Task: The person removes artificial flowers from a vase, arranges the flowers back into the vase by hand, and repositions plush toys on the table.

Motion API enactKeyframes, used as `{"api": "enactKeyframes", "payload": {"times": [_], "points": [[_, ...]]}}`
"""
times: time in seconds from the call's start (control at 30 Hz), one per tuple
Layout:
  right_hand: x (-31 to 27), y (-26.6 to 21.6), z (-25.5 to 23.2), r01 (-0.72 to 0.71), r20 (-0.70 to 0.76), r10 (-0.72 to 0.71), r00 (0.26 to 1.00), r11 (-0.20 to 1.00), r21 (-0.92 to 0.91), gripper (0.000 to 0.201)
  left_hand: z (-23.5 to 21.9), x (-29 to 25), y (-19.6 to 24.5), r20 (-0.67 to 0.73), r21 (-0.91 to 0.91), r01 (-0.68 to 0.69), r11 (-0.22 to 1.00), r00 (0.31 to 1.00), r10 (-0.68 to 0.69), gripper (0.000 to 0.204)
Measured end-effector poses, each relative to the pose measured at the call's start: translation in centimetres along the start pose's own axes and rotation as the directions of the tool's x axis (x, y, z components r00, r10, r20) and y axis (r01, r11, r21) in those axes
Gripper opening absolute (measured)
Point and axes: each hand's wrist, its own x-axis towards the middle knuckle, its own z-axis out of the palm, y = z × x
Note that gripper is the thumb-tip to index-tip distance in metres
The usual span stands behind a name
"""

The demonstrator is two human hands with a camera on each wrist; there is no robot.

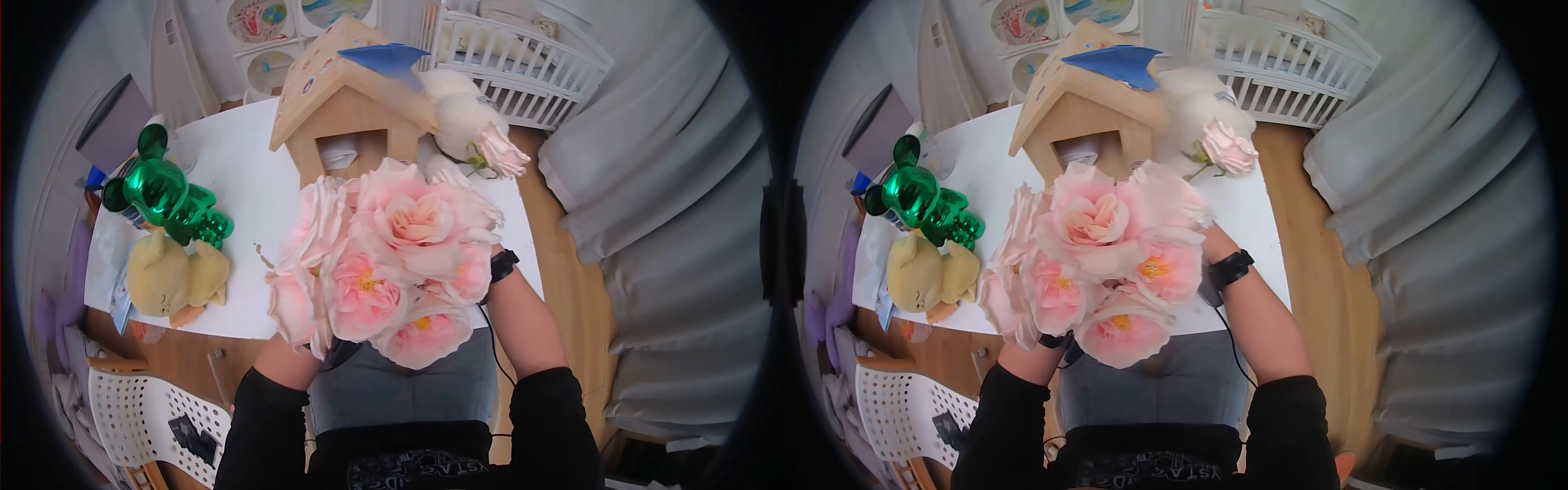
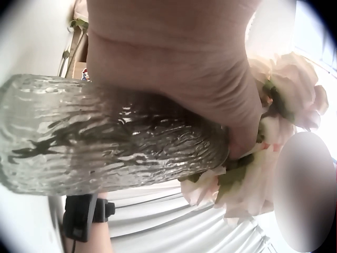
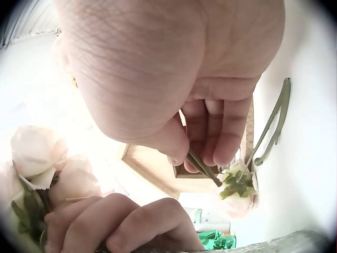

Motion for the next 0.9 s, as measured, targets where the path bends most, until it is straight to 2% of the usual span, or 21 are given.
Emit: {"api": "enactKeyframes", "payload": {"times": [0.03,0.07,0.13,0.17,0.2,0.27,0.37,0.5,0.53,0.6,0.63,0.7,0.73,0.8,0.83,0.9], "points": [[0.2,-0.1,0.2,0.009,-0.001,-0.009,1.000,1.000,0.020,0.069,0.5,-4.4,-0.5,0.007,0.005,0.009,1.000,1.000,-0.009,0.040],[0.7,-0.3,0.1,0.018,0.000,-0.018,1.000,0.999,0.040,0.070,-0.6,-1.3,0.7,0.013,0.011,0.016,1.000,1.000,-0.017,0.040],[0.2,-0.5,0.2,0.037,0.007,-0.038,0.999,0.996,0.084,0.070,-0.6,-3.8,0.6,0.021,0.023,0.027,0.999,0.999,-0.027,0.040],[-0.9,-0.4,-0.3,0.045,0.011,-0.046,0.999,0.993,0.107,0.071,-1.2,-2.8,0.6,0.022,0.028,0.032,0.999,0.999,-0.032,0.040],[0.2,-0.7,0.1,0.051,0.016,-0.054,0.998,0.990,0.132,0.071,-0.9,-5.2,0.7,0.021,0.032,0.037,0.999,0.999,-0.038,0.040],[-0.1,-0.9,0.3,0.065,0.026,-0.071,0.997,0.981,0.181,0.072,-1.8,-3.6,1.6,0.020,0.042,0.046,0.998,0.999,-0.047,0.040],[-0.2,-1.3,0.3,0.094,0.045,-0.108,0.993,0.964,0.251,0.073,-1.8,-5.3,0.9,0.022,0.061,0.050,0.997,0.998,-0.051,0.040],[-1.7,-1.6,0.2,0.131,0.068,-0.163,0.984,0.931,0.341,0.075,-2.8,-9.5,0.2,0.026,0.088,0.051,0.995,0.998,-0.053,0.040],[-1.7,-1.8,0.2,0.131,0.066,-0.163,0.984,0.931,0.342,0.075,-3.2,-11.2,0.0,0.025,0.094,0.051,0.994,0.998,-0.054,0.040],[-1.7,-2.0,0.2,0.207,0.035,-0.213,0.976,0.969,0.134,0.081,-4.6,-16.0,-0.7,0.020,0.102,0.052,0.993,0.998,-0.055,0.040],[-1.6,-1.9,0.2,0.202,0.038,-0.209,0.977,0.969,0.138,0.081,-4.6,-16.8,-1.0,0.014,0.104,0.051,0.993,0.999,-0.053,0.040],[-1.2,-2.3,0.0,0.059,0.059,-0.062,0.996,0.996,0.061,0.081,-4.4,-17.5,-1.5,0.007,0.111,0.046,0.993,0.999,-0.047,0.039],[-1.4,-2.9,0.2,0.058,0.061,-0.062,0.996,0.996,0.060,0.081,-4.5,-17.1,-1.2,0.007,0.115,0.043,0.992,0.999,-0.044,0.039],[-1.9,-4.3,0.3,-0.029,0.069,0.014,0.998,0.972,0.232,0.071,-4.2,-17.0,-1.6,0.010,0.125,0.038,0.991,0.999,-0.040,0.039],[-1.7,-3.3,0.1,-0.028,0.069,0.013,0.998,0.973,0.230,0.071,-0.5,-2.6,1.7,0.012,0.130,0.036,0.991,0.999,-0.038,0.039],[-0.8,0.3,-0.6,-0.178,-0.007,0.179,0.984,0.980,0.090,0.058,-0.2,-2.2,1.6,0.013,0.140,0.031,0.990,0.999,-0.033,0.039]]}}
